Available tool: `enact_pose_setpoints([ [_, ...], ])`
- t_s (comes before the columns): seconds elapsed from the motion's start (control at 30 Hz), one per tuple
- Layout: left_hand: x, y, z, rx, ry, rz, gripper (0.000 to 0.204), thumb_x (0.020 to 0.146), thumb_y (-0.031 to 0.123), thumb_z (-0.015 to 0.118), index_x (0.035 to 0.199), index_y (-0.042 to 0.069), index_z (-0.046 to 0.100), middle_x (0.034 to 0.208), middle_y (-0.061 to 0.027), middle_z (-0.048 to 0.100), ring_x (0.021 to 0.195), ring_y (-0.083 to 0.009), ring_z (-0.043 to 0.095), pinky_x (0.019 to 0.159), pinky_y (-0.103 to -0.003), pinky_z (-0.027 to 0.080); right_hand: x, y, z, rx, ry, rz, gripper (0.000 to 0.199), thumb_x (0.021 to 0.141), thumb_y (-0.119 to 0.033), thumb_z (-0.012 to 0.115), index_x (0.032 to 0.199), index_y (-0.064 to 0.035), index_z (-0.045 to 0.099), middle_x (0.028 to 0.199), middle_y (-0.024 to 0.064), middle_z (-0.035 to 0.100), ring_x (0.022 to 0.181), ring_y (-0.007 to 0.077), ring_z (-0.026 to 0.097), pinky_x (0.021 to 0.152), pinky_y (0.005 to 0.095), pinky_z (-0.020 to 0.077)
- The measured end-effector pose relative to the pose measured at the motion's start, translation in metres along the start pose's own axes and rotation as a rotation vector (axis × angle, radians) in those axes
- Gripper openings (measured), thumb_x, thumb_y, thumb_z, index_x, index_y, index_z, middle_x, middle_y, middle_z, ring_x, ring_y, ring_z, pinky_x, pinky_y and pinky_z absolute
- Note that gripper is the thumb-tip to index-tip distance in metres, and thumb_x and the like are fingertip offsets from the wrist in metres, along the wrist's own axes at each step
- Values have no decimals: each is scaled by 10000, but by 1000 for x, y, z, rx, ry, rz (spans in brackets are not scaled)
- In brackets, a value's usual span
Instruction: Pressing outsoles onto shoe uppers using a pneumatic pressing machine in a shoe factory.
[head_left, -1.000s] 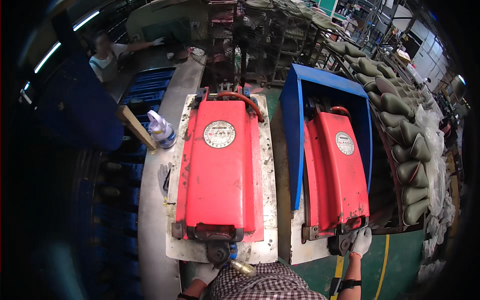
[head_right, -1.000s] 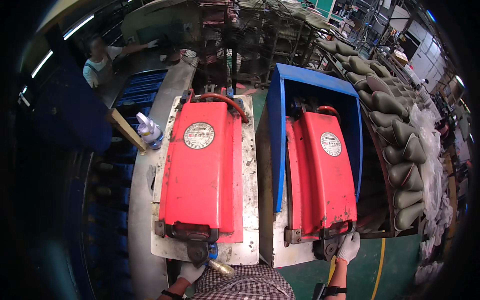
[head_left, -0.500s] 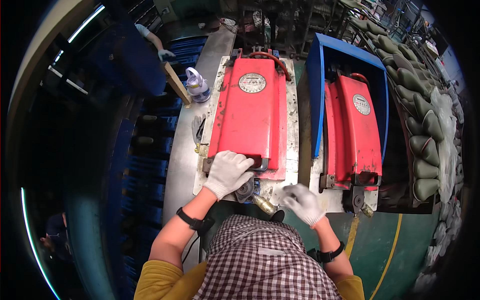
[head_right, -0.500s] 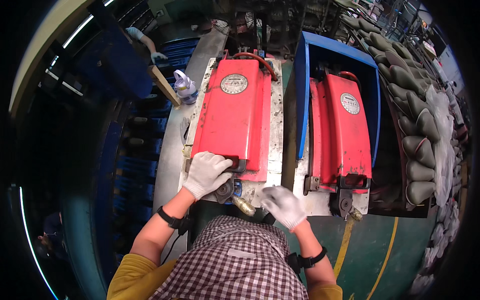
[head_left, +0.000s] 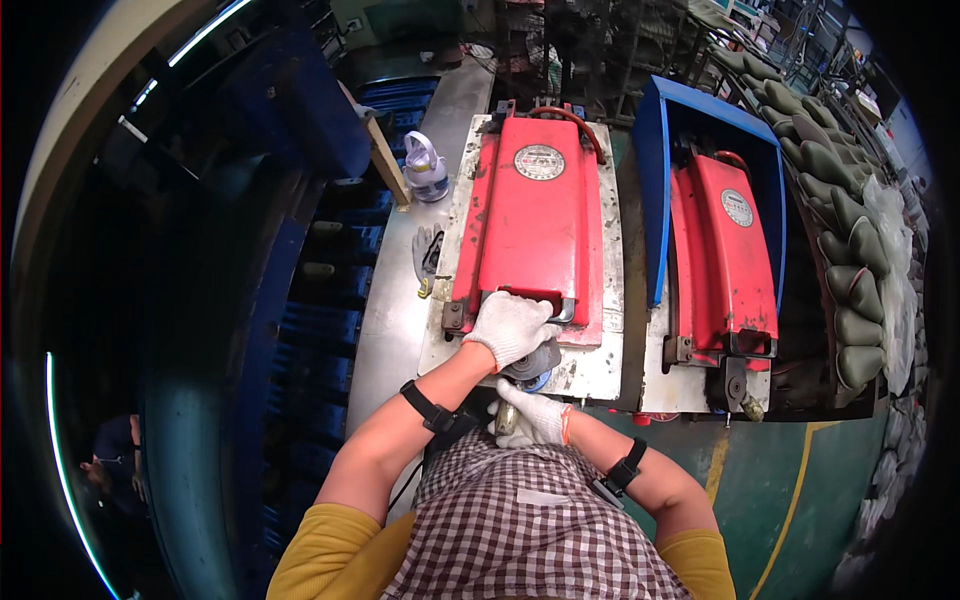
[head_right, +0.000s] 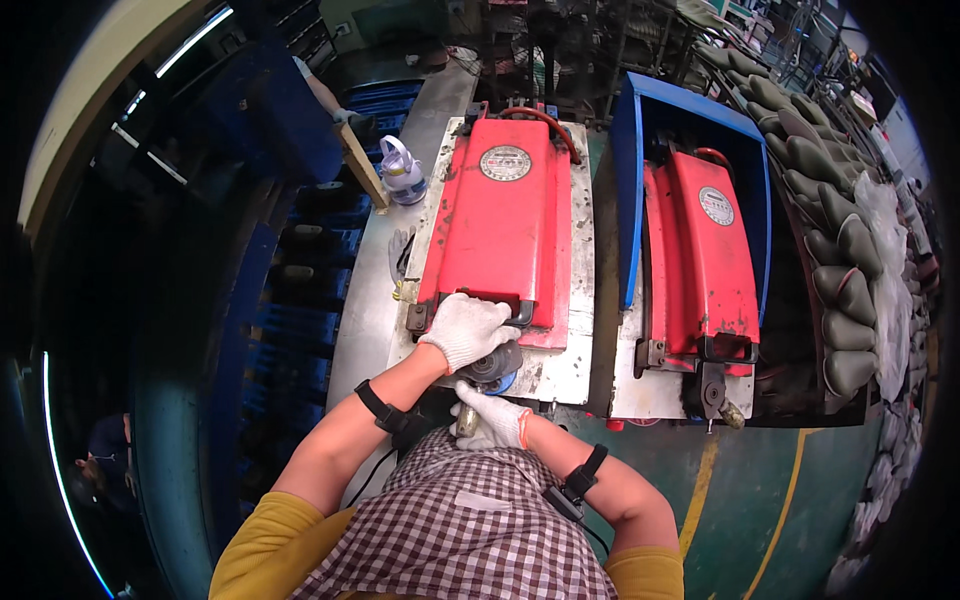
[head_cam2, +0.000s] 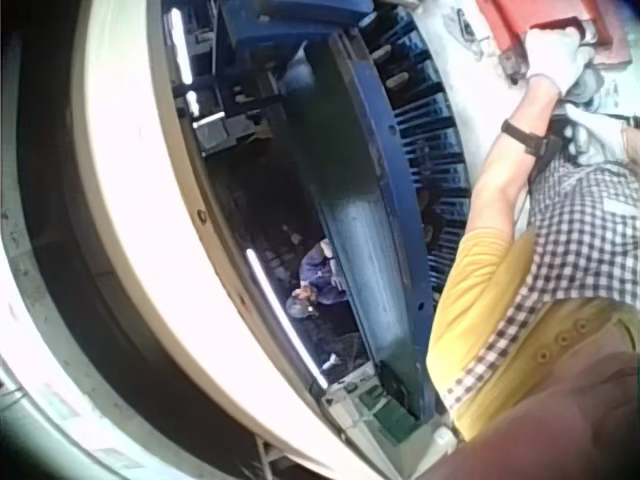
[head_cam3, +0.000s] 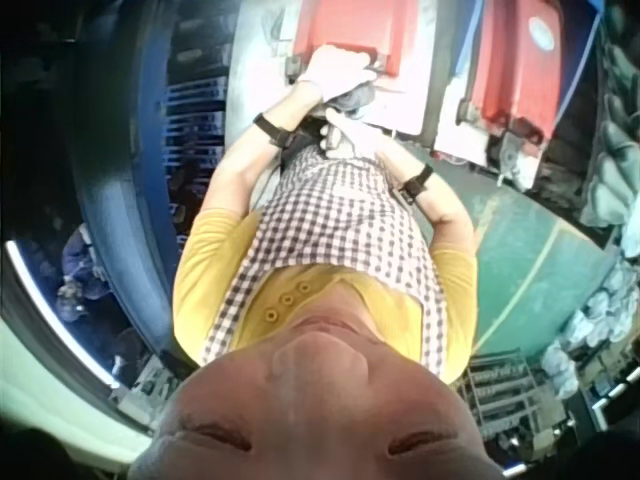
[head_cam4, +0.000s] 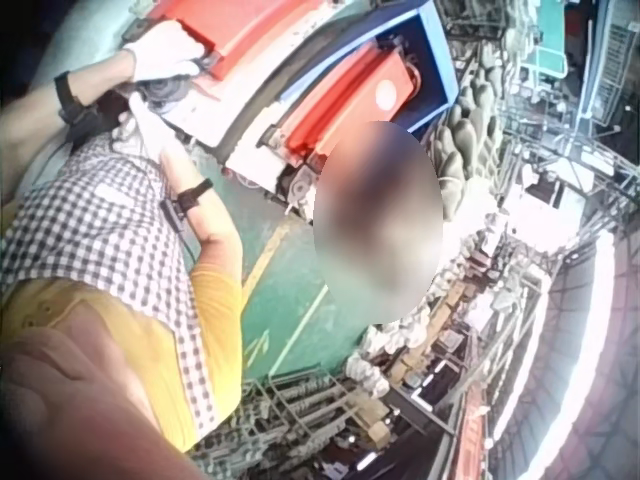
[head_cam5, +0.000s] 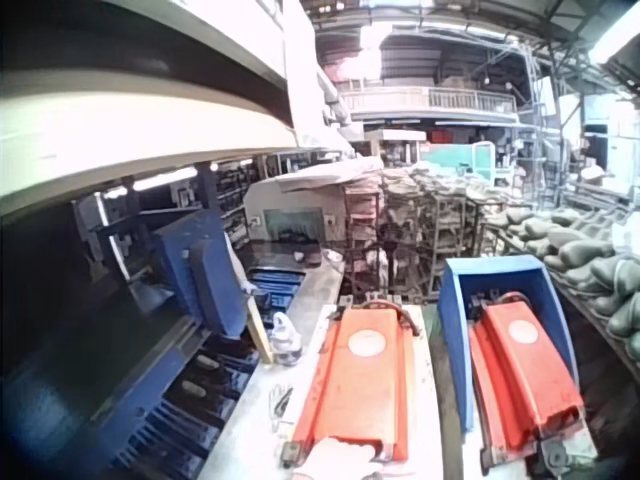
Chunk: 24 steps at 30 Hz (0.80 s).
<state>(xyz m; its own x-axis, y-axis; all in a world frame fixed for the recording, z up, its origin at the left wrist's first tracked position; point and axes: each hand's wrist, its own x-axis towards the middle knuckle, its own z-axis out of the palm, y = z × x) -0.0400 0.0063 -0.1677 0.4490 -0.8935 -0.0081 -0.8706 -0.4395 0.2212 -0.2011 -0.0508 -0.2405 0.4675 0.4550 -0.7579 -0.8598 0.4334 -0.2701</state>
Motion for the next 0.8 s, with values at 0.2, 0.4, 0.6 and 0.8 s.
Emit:
enact_pose_setpoints([
  [0.2, 2, 3, -23, -61, -3, 2, 416, 926, 488, 646, 831, 84, 675, 755, -147, 726, 753, -310, 736, 716, -481, 537, 35, 5, 10, 147, -288, -79, 792, 859, -805, 587, 1207, -93, 576, 981, 83, 669, 691, 192, 621, 487, 292, 456],
  [0.4, 12, -1, -114, -102, 154, 46, 305, 933, 430, 664, 992, 133, 698, 827, -115, 730, 790, -321, 727, 717, -462, 560, -28, -38, 17, -961, 71, -31, 528, 1043, -541, 550, 1284, -74, 598, 988, 81, 706, 713, 148, 683, 580, 267, 543],
  [0.6, 51, -22, -203, -27, 704, 360, 440, 819, 242, 780, 1224, 100, 683, 1064, -135, 719, 1019, -328, 684, 929, -458, 514, -45, -119, 2, -666, 252, -524, 531, 991, -495, 661, 1306, -72, 604, 1084, 126, 718, 840, 193, 724, 686, 328, 585],
  [0.8, 73, -27, -242, 267, 976, 300, 473, 815, 293, 801, 1234, 100, 696, 1322, -137, 644, 1260, -321, 578, 1101, -489, 408, 37, -194, 12, -1257, 1367, -860, 857, 810, -424, 793, 1523, -82, 464, 1472, 314, 492, 1354, 445, 515, 1120, 478, 451],
])
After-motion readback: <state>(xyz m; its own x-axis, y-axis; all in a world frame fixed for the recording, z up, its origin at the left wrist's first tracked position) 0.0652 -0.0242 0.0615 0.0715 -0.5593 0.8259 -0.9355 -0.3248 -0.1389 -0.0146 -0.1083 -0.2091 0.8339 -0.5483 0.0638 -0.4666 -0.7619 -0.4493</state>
